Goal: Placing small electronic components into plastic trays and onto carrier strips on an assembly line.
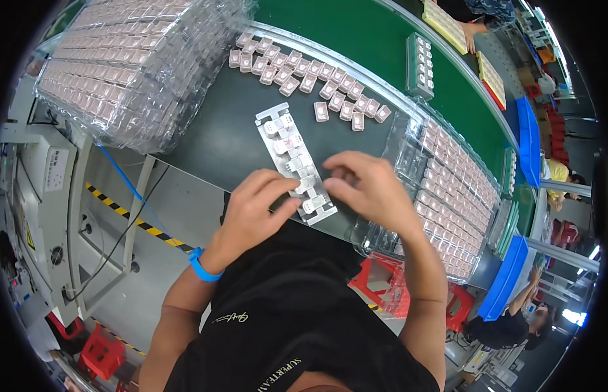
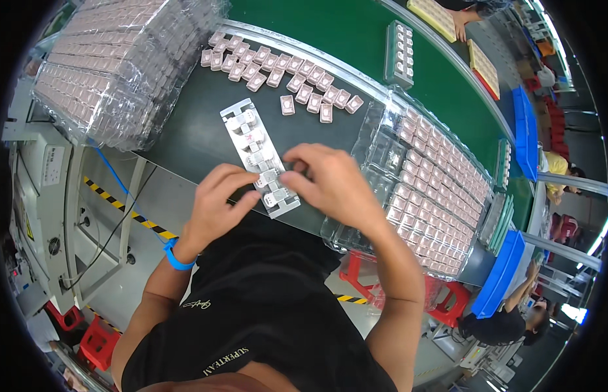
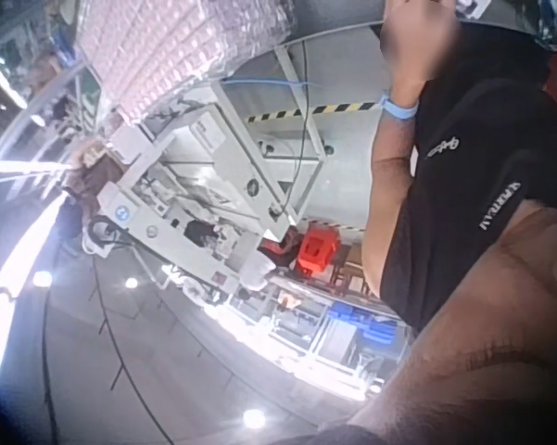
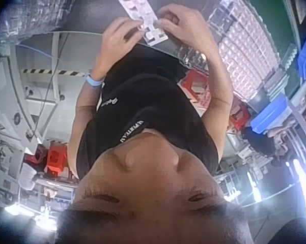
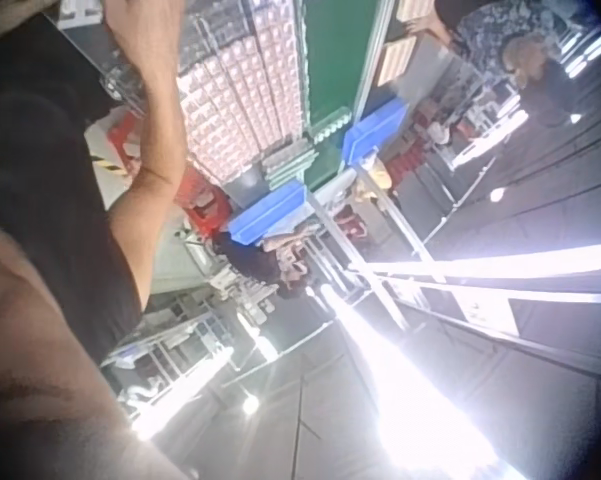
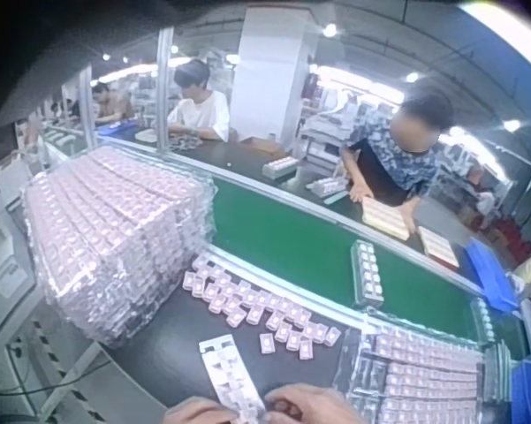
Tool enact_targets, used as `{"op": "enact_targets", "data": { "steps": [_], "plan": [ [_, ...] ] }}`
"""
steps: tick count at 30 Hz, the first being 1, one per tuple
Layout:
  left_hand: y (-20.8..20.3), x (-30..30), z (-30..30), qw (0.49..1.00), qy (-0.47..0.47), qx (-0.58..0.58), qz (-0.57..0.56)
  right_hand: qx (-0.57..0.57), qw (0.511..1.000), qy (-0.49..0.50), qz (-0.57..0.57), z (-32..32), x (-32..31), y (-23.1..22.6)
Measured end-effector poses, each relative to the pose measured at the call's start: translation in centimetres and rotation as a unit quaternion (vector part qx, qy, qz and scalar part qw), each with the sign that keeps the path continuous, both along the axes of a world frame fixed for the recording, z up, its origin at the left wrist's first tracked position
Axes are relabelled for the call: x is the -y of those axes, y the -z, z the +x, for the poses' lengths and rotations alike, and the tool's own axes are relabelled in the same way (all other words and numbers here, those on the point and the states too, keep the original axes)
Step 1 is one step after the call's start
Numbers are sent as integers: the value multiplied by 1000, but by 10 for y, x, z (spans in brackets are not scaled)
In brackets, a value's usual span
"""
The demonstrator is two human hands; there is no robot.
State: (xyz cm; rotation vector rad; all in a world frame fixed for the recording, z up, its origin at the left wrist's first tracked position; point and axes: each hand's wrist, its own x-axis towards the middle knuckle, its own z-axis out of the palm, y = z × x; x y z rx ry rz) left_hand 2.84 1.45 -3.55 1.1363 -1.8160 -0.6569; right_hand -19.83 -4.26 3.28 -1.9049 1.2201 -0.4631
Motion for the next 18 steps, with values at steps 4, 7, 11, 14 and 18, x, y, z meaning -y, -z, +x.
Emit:
{"op": "enact_targets", "data": {
  "steps": [4,7,11,14,18],
  "plan": [
    [7,-3,-14,999,-16,22,-22,9,998,56,30,25,9,16],
    [9,1,-20,999,-14,25,-44,-7,998,36,42,29,19,23],
    [15,-2,-17,997,-29,26,-66,4,999,46,26,17,25,27],
    [14,-5,-9,998,-40,-42,-33,-3,993,89,-74,-2,19,15],
    [16,-8,4,958,-41,-261,111,-80,967,160,-183,-61,16,-8]
  ]
}}
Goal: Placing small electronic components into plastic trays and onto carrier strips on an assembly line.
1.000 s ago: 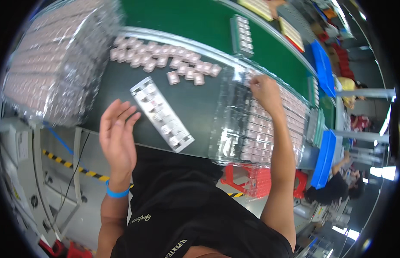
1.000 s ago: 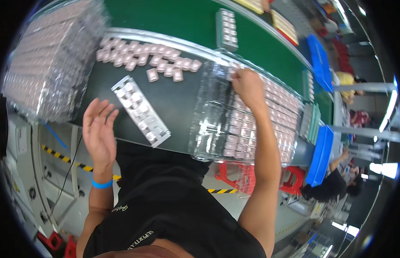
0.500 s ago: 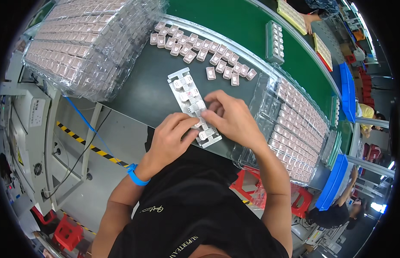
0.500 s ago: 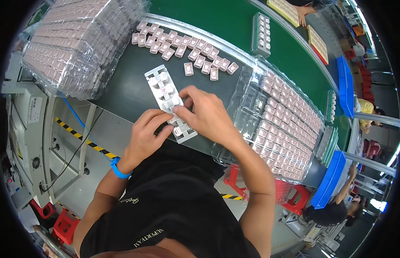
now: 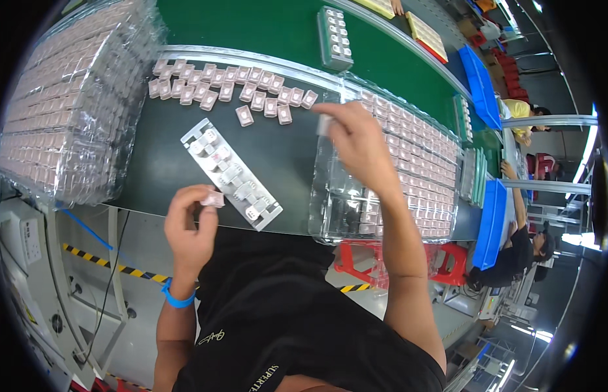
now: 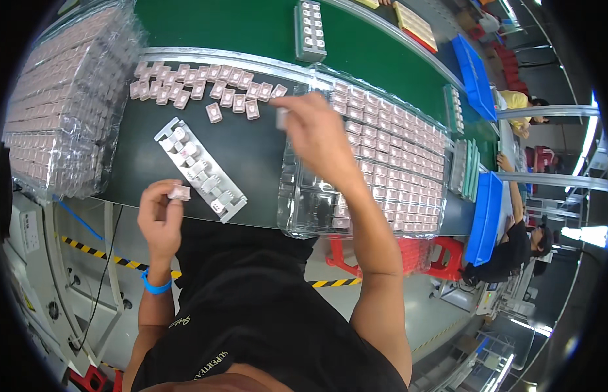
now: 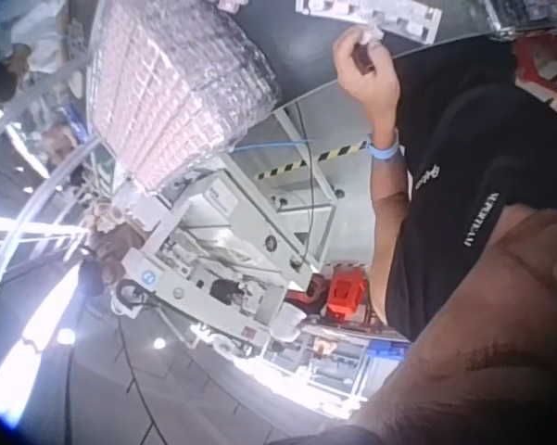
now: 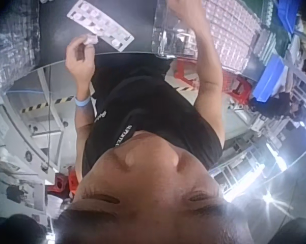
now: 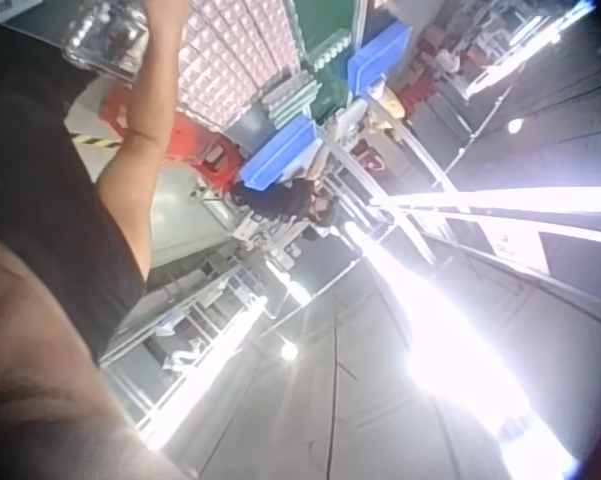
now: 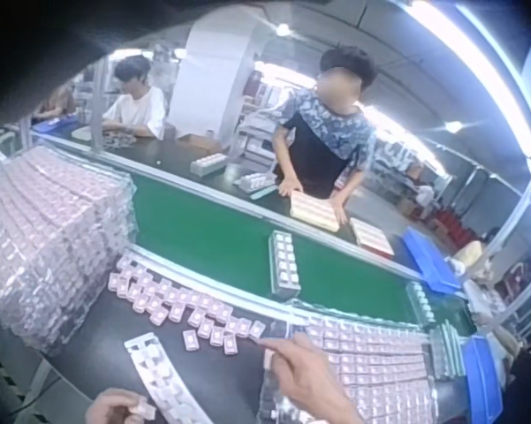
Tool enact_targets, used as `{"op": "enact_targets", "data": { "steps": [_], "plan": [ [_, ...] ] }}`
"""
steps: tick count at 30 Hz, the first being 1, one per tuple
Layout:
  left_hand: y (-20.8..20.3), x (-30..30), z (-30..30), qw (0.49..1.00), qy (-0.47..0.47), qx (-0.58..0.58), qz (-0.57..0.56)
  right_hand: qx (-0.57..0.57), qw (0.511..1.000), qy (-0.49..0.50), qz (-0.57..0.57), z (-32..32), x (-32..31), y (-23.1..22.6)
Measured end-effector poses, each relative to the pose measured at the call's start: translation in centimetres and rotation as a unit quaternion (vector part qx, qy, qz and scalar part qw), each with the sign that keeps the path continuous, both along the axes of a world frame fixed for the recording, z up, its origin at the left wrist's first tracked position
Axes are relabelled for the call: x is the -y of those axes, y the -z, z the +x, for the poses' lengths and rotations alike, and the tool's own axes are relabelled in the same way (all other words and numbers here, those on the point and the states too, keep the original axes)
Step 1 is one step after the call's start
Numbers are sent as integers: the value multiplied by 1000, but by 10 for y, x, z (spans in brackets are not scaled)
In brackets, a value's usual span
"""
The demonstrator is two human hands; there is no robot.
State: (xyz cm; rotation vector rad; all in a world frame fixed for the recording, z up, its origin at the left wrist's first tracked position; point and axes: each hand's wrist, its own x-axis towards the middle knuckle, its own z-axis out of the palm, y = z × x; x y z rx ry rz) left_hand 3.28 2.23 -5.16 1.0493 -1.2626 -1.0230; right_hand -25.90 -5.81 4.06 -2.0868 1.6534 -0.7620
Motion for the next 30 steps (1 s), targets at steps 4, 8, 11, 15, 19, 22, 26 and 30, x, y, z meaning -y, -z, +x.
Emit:
{"op": "enact_targets", "data": {
  "steps": [4,8,11,15,19,22,26,30],
  "plan": [
    [-9,6,4,991,53,-101,75,-76,986,144,-33,-63,-5,12],
    [-12,9,-3,977,67,-180,98,-220,973,37,-66,-92,-8,31],
    [-10,9,-5,971,79,-202,103,-236,968,-1,-82,-95,-4,43],
    [-12,8,-2,971,77,-202,102,-227,968,30,-99,-89,1,44],
    [-14,5,1,967,70,-216,118,-256,960,42,-109,-90,9,42],
    [-21,5,-6,952,77,-268,127,-235,964,12,-123,-94,14,43],
    [-24,10,-23,953,117,-249,129,-126,988,60,-64,-66,-9,9],
    [-35,4,-38,954,168,-197,150,78,992,-56,75,4,-46,-19]
  ]
}}
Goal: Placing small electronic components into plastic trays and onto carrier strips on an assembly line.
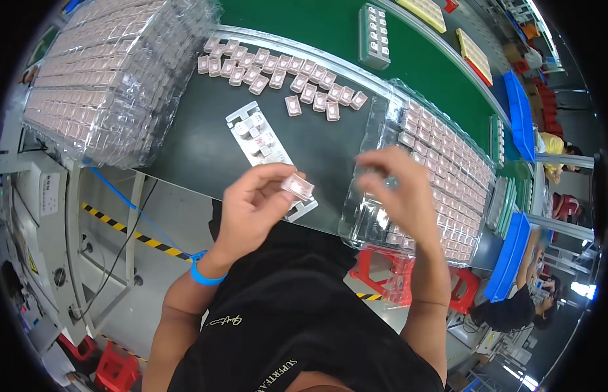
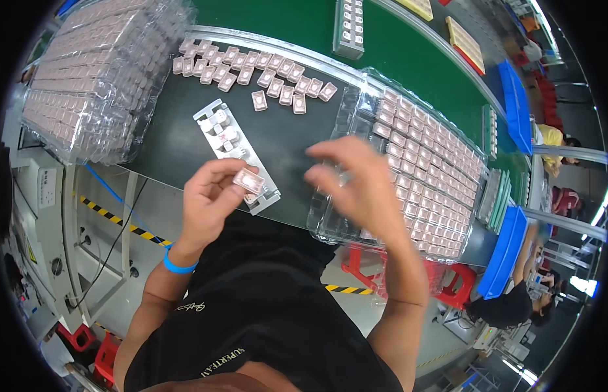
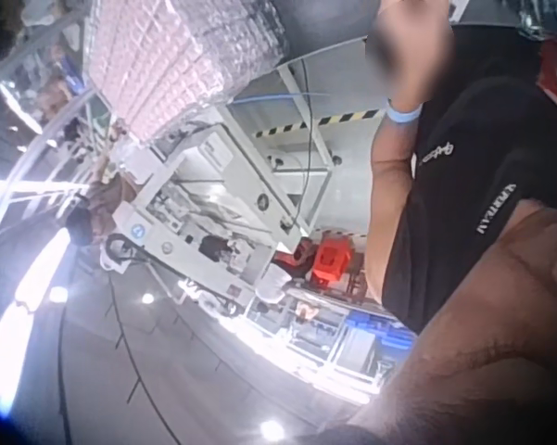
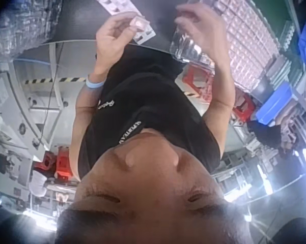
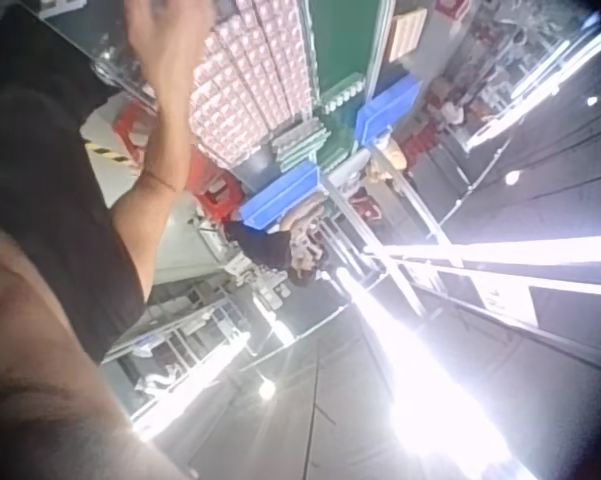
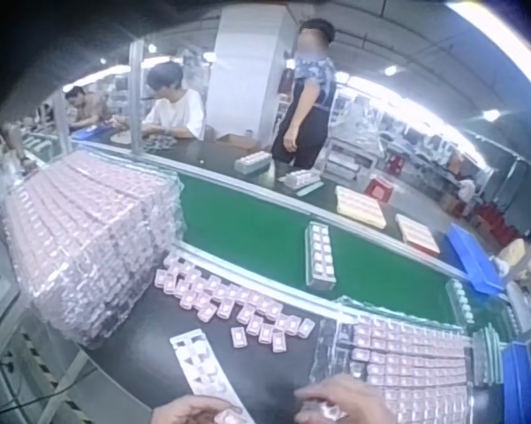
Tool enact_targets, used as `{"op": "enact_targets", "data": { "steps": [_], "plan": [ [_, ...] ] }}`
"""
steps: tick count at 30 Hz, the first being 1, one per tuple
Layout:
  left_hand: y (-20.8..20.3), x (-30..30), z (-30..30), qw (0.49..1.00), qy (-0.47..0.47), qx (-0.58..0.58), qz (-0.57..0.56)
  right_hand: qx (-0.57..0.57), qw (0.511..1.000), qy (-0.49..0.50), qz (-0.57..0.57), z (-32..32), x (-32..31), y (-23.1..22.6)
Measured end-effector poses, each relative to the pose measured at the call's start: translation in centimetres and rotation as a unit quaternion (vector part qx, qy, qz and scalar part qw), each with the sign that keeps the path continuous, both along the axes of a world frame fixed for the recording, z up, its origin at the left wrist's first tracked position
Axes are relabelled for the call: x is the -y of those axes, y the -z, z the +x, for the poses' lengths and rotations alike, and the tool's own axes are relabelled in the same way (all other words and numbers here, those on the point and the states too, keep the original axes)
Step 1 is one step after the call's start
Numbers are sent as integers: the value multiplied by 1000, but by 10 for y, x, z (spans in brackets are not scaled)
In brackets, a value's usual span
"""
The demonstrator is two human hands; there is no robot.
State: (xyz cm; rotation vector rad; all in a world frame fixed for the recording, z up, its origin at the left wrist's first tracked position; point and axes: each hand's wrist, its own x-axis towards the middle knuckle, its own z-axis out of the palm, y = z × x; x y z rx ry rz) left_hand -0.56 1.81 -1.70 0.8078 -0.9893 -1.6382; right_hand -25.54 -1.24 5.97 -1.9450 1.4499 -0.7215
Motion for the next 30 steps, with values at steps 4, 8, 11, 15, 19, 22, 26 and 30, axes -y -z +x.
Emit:
{"op": "enact_targets", "data": {
  "steps": [4,8,11,15,19,22,26,30],
  "plan": [
    [-6,-7,-12,998,60,-5,5,48,996,-68,34,38,-23,4],
    [-4,-10,-7,993,8,109,-36,9,999,-30,5,21,-22,14],
    [0,-7,11,924,-68,317,-203,-123,981,102,-106,-32,-7,30],
    [11,-10,24,856,-59,424,-291,-297,929,145,-163,-89,8,42],
    [14,-12,18,853,-33,438,-281,-329,930,129,-102,-89,11,45],
    [16,-12,14,846,-39,445,-292,-345,919,164,-101,-89,16,55],
    [22,-11,16,837,-49,448,-311,-320,928,170,-87,-88,21,61],
    [23,-15,18,853,-43,441,-276,-258,945,177,-100,-84,16,51]
  ]
}}
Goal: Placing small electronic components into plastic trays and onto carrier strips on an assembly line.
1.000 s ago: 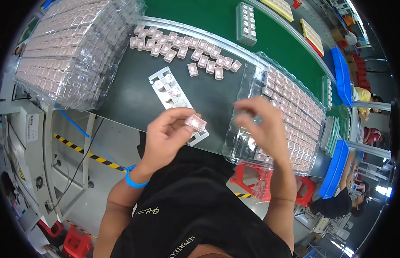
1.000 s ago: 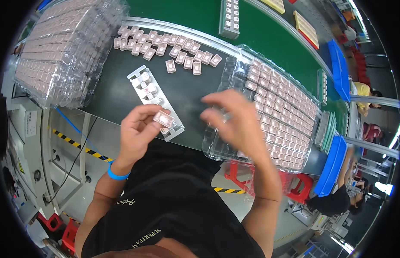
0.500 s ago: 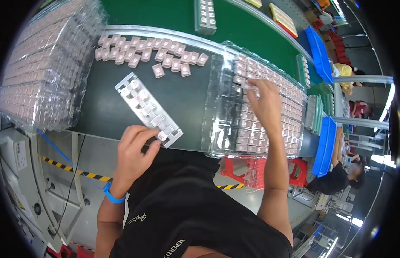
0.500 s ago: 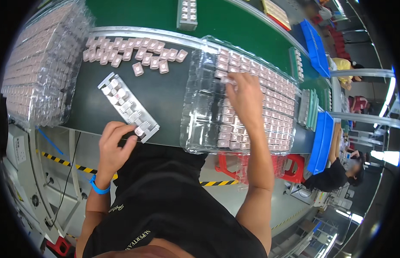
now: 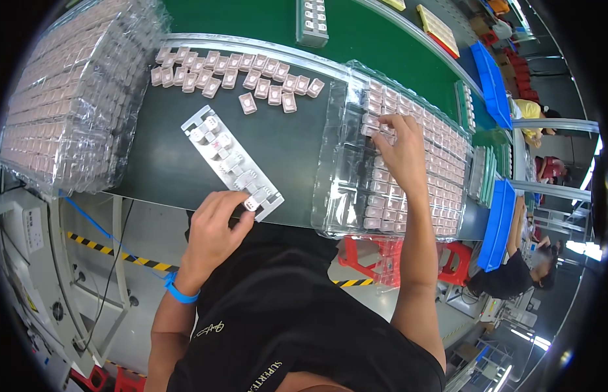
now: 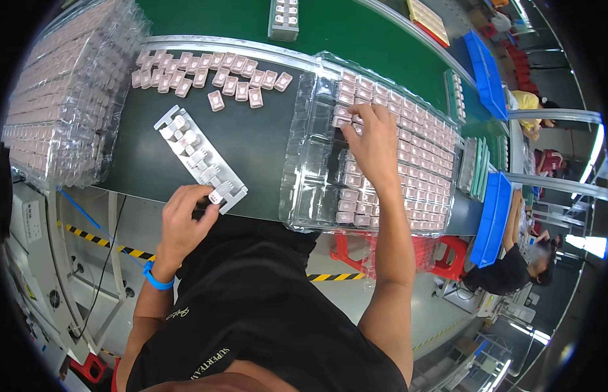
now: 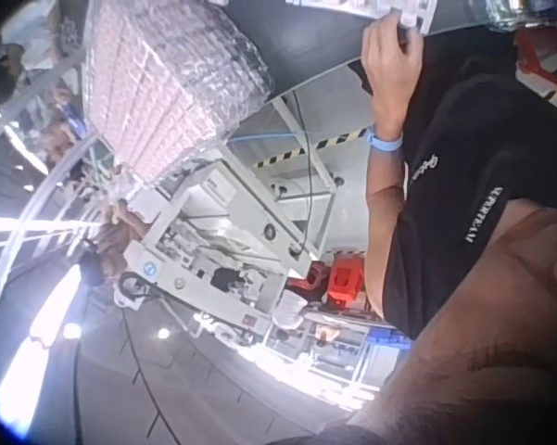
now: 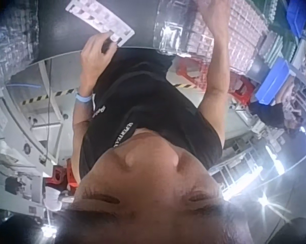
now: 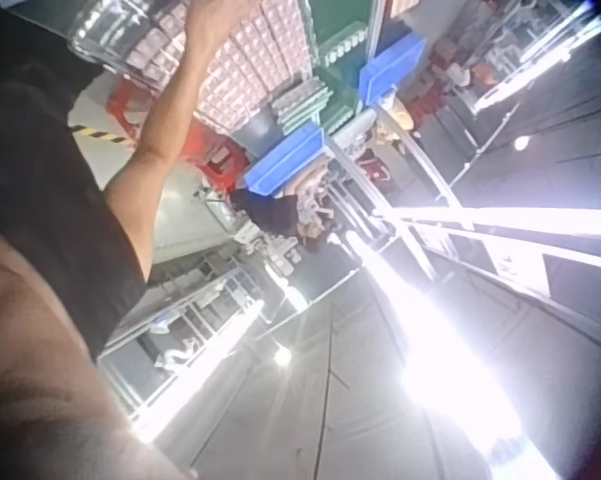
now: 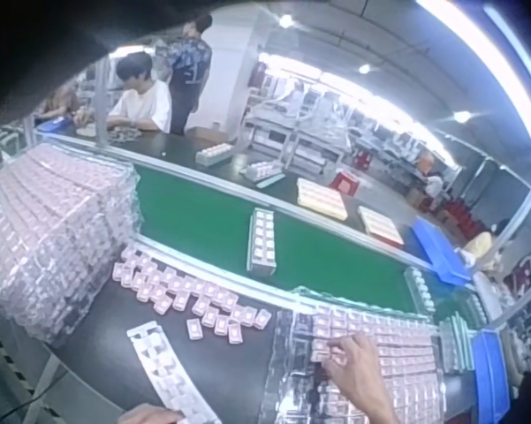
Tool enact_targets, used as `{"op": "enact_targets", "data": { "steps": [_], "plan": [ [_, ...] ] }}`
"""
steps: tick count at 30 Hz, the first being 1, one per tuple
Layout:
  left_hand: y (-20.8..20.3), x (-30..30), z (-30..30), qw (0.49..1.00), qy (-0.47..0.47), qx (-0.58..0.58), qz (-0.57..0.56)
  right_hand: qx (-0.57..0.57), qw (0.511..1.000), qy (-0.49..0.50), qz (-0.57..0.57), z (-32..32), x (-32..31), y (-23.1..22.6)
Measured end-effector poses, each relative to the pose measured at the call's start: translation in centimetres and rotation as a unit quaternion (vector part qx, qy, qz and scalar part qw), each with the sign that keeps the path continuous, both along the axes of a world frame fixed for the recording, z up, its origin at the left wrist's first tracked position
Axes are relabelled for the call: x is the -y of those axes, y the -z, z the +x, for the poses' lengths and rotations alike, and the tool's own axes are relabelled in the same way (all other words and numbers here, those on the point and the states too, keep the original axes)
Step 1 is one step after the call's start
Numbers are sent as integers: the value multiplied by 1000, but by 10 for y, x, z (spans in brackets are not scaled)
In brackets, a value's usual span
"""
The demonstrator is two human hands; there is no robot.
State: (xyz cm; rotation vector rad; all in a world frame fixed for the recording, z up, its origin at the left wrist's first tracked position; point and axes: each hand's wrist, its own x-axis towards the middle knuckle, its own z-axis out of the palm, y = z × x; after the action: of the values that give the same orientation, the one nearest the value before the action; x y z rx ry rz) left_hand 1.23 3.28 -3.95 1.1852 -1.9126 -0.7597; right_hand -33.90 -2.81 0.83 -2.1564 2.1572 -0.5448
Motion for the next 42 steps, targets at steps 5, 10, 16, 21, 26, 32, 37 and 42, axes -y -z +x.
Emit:
{"op": "enact_targets", "data": {
  "steps": [5,10,16,21,26,32,37,42],
  "plan": [
    [-22,1,12,1000,14,-3,15,120,985,-118,40,48,-28,-36],
    [-46,10,-3,985,92,-137,41,262,913,-295,106,107,-46,-48],
    [-48,20,-25,983,82,-166,19,320,915,-214,117,97,-48,-43],
    [-34,28,-3,991,-21,-131,26,21,999,-44,15,14,-22,-26],
    [-22,34,19,979,-91,-172,65,-19,989,-63,136,-15,-5,-18],
    [-15,31,29,969,-114,-196,97,-14,982,-52,182,-14,7,-17],
    [-10,34,33,969,-121,-186,105,-3,983,-56,172,-11,8,-18],
    [-9,35,41,966,-145,-193,93,-2,992,-42,115,-8,15,-7]
  ]
}}
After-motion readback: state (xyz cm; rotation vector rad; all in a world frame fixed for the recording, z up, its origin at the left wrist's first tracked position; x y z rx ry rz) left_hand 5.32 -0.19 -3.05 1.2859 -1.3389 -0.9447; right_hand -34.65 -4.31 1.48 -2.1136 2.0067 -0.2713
